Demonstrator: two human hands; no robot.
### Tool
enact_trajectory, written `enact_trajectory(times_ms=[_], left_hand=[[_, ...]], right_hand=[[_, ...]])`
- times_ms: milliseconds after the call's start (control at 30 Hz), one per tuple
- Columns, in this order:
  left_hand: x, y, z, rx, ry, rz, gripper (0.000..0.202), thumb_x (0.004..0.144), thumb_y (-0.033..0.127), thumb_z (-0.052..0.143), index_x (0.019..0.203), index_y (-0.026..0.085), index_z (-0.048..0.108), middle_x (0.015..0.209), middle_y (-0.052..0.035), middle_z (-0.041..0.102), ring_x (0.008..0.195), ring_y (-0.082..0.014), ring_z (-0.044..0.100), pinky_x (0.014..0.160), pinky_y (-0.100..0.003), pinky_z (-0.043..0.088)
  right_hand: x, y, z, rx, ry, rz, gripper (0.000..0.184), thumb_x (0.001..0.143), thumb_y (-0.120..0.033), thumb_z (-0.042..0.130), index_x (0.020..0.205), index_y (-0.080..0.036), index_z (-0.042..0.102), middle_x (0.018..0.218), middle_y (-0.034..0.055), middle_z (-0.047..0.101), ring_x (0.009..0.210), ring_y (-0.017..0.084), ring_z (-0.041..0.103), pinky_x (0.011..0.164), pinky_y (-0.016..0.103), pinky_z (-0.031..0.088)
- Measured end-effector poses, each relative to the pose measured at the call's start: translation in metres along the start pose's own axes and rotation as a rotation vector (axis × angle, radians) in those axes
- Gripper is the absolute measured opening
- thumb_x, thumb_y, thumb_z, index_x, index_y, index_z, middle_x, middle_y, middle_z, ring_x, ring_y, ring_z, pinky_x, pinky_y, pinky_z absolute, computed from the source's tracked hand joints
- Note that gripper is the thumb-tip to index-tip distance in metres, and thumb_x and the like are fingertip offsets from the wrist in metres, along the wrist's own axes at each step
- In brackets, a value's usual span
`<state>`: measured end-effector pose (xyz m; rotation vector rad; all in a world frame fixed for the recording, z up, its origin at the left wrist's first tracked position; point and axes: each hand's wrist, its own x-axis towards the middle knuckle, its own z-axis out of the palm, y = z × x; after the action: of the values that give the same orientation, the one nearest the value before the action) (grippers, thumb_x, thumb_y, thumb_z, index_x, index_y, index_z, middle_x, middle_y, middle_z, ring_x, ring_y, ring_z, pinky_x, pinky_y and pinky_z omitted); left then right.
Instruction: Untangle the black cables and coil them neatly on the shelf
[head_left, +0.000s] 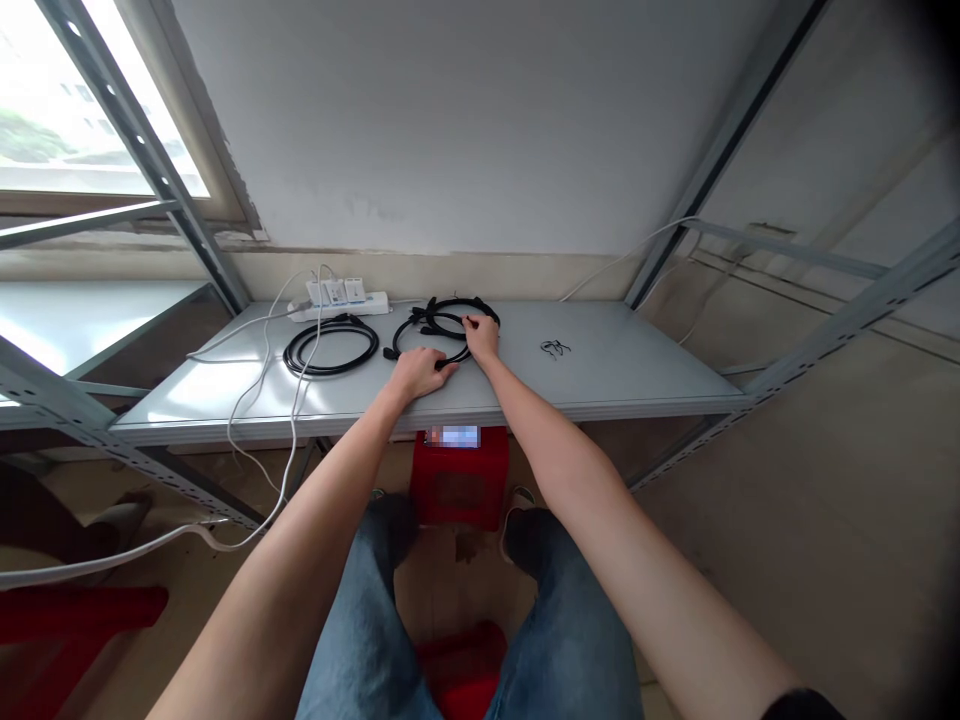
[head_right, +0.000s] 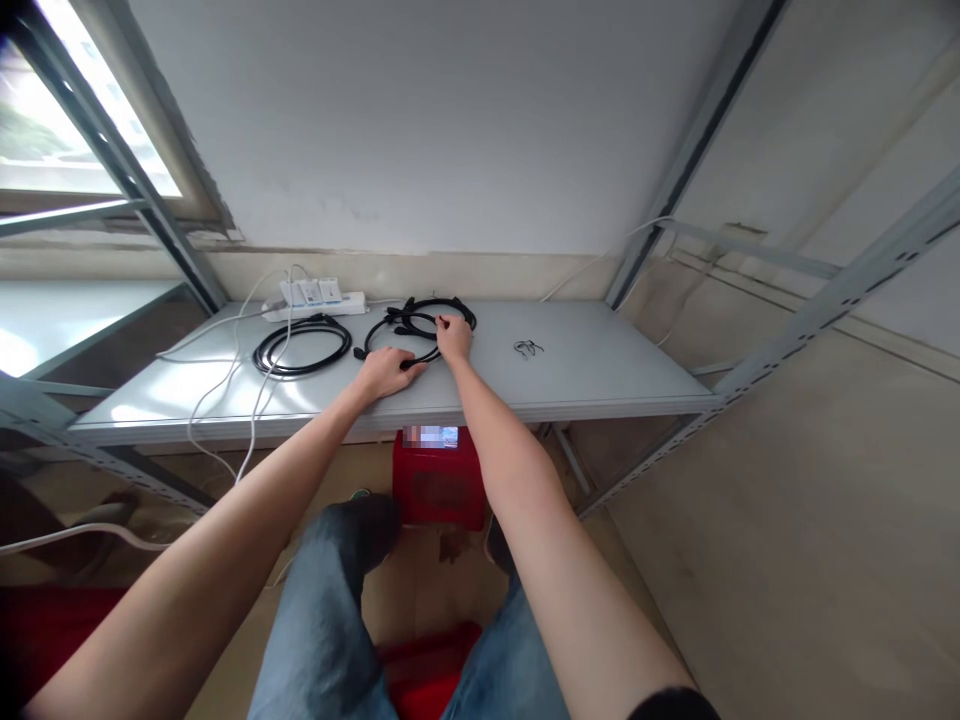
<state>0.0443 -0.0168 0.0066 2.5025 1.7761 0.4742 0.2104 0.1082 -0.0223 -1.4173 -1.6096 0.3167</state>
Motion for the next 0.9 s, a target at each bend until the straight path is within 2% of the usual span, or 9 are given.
enact_trajectory(times_ms=[200,567,767,900], left_hand=[[-0.002,0.001,0.001,0.0,0.025,-0.018,0.046,0.105,0.056,0.052,0.105,0.021,0.083,0.106,-0.017,0.082,0.11,-0.0372,0.073,0.084,-0.039,0.05],[-0.002,0.001,0.002,0.021,0.032,-0.019,0.044,0.106,0.054,0.053,0.102,0.022,0.082,0.106,-0.0144,0.082,0.108,-0.0339,0.073,0.083,-0.036,0.049],[-0.001,0.0,0.003,0.029,0.03,-0.011,0.045,0.107,0.055,0.053,0.104,0.022,0.083,0.106,-0.0147,0.082,0.107,-0.0337,0.073,0.082,-0.036,0.048],[-0.001,0.0,0.002,0.031,0.028,-0.012,0.045,0.107,0.055,0.052,0.104,0.021,0.083,0.106,-0.0149,0.082,0.109,-0.0341,0.074,0.082,-0.036,0.049]], right_hand=[[0.005,0.006,0.004,0.034,0.006,-0.007,0.03,0.105,-0.021,0.061,0.119,-0.014,0.086,0.117,0.0158,0.084,0.112,0.027,0.079,0.103,0.034,0.056],[0.01,0.016,0.009,0.104,0.014,-0.026,0.028,0.103,-0.023,0.063,0.113,-0.018,0.088,0.117,0.0137,0.084,0.114,0.028,0.078,0.106,0.038,0.057],[0.01,0.015,0.009,0.103,0.013,-0.008,0.028,0.103,-0.021,0.064,0.116,-0.013,0.087,0.116,0.0165,0.084,0.111,0.029,0.079,0.103,0.036,0.057],[0.01,0.016,0.011,0.108,0.023,-0.015,0.028,0.103,-0.024,0.064,0.113,-0.015,0.088,0.114,0.0158,0.084,0.111,0.029,0.078,0.104,0.038,0.056]])
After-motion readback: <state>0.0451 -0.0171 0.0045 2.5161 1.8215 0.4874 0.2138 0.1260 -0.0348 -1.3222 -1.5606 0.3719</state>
